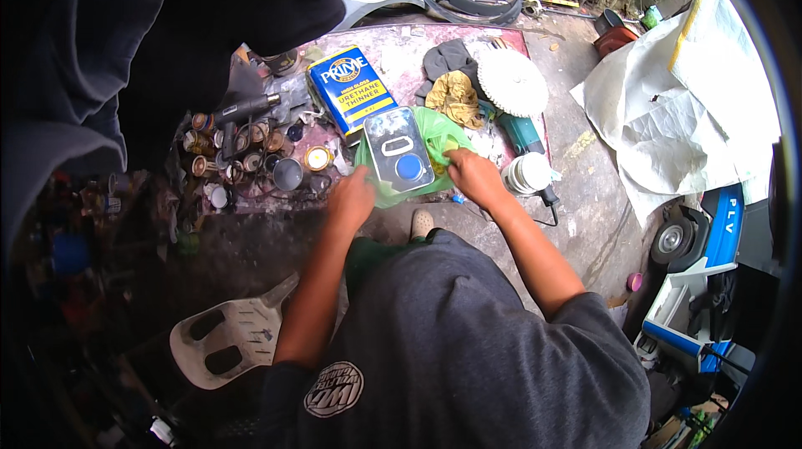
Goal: The person pours liquid from a green plastic bottle into a metal spray gun cup. They then pick up the spray gun and shake it to mix the contents. The person places the spray gun back on the table and repeats the process of pouring liquid into the cup.
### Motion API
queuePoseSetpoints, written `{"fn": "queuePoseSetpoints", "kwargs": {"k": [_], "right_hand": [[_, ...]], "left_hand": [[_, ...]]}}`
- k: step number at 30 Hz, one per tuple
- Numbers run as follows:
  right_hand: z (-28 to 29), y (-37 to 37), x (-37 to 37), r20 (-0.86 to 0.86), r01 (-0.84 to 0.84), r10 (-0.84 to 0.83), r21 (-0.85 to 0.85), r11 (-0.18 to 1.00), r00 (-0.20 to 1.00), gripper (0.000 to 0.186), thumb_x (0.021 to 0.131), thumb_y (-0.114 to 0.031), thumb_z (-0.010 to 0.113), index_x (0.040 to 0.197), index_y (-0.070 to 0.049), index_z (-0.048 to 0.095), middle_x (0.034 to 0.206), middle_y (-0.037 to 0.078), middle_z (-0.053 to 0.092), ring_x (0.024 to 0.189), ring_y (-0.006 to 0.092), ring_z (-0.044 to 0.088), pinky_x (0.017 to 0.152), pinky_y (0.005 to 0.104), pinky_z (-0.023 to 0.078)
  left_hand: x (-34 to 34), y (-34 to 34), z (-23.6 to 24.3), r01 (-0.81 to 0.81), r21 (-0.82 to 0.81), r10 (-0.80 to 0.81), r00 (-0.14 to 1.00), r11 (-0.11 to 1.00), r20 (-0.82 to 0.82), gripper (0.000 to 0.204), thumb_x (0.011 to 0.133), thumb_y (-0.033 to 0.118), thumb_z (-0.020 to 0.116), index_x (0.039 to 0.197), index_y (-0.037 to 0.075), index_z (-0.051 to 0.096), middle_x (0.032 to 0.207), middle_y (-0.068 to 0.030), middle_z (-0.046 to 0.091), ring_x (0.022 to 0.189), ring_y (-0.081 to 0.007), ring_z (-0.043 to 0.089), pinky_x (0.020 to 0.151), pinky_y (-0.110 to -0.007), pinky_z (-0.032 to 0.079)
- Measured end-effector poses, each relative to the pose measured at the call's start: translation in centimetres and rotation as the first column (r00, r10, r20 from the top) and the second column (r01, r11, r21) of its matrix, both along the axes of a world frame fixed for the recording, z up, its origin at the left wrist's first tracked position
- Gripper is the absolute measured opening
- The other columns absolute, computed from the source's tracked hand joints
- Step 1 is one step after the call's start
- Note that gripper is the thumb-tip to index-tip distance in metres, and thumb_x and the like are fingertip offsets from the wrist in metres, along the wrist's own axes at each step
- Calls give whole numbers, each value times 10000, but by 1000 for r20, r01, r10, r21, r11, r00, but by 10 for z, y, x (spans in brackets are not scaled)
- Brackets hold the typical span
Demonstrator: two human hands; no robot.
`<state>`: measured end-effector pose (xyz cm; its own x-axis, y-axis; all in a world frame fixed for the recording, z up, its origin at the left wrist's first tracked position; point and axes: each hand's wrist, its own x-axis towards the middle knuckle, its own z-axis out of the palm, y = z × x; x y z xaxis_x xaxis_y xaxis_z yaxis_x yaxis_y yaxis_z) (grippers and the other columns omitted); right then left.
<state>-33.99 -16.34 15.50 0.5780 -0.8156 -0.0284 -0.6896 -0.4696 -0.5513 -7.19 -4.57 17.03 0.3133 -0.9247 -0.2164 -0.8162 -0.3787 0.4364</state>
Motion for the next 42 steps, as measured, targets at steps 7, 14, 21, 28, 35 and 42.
{"fn": "queuePoseSetpoints", "kwargs": {"k": [7,14,21,28,35,42], "right_hand": [[-57,-37,-9,-241,220,-194,89,971,951,252,955,-254,601,1046,-61,734,959,275,739,927,472,718,849,572,562],[-77,-48,-26,137,323,-401,391,862,906,405,907,-161,614,1280,-27,696,1035,215,756,859,346,742,816,458,569],[35,-2,10,589,-19,-341,518,855,733,387,1029,-40,528,1407,-6,601,1205,122,709,973,169,691,867,302,562],[-105,-53,-5,170,159,-256,442,883,952,537,990,-148,607,1473,74,527,1394,306,635,1321,415,611,1122,414,469],[-58,-46,16,-8,280,-284,196,940,959,486,959,-143,629,1405,46,587,1361,312,638,1272,446,620,1089,485,486],[27,-22,23,311,332,-333,58,941,890,273,995,-119,644,1233,11,676,1221,231,703,1095,419,690,942,467,547]], "left_hand": [[-12,35,-72,211,-164,-191,974,964,125,181,869,34,624,1039,22,683,1120,-165,624,1065,-413,601,918,-527,530],[-10,67,-94,7,-202,-65,957,979,-283,432,882,-6,582,1297,61,681,1416,-193,552,1209,-368,576,998,-454,527],[-28,75,-56,-282,-301,28,770,911,-637,487,964,-1,609,1449,39,599,1565,-173,414,1361,-258,531,1088,-370,490],[-29,65,-97,-175,-110,57,739,978,-671,602,980,33,637,1556,12,462,1562,-167,448,1382,-277,533,1104,-383,483],[-39,74,-86,-235,-146,67,711,961,-700,637,972,6,640,1576,22,437,1568,-161,450,1379,-292,544,1087,-398,504],[-27,93,-76,-408,-204,106,620,890,-778,573,984,-33,623,1540,26,500,1560,-138,445,1354,-254,563,1042,-345,525]]}}
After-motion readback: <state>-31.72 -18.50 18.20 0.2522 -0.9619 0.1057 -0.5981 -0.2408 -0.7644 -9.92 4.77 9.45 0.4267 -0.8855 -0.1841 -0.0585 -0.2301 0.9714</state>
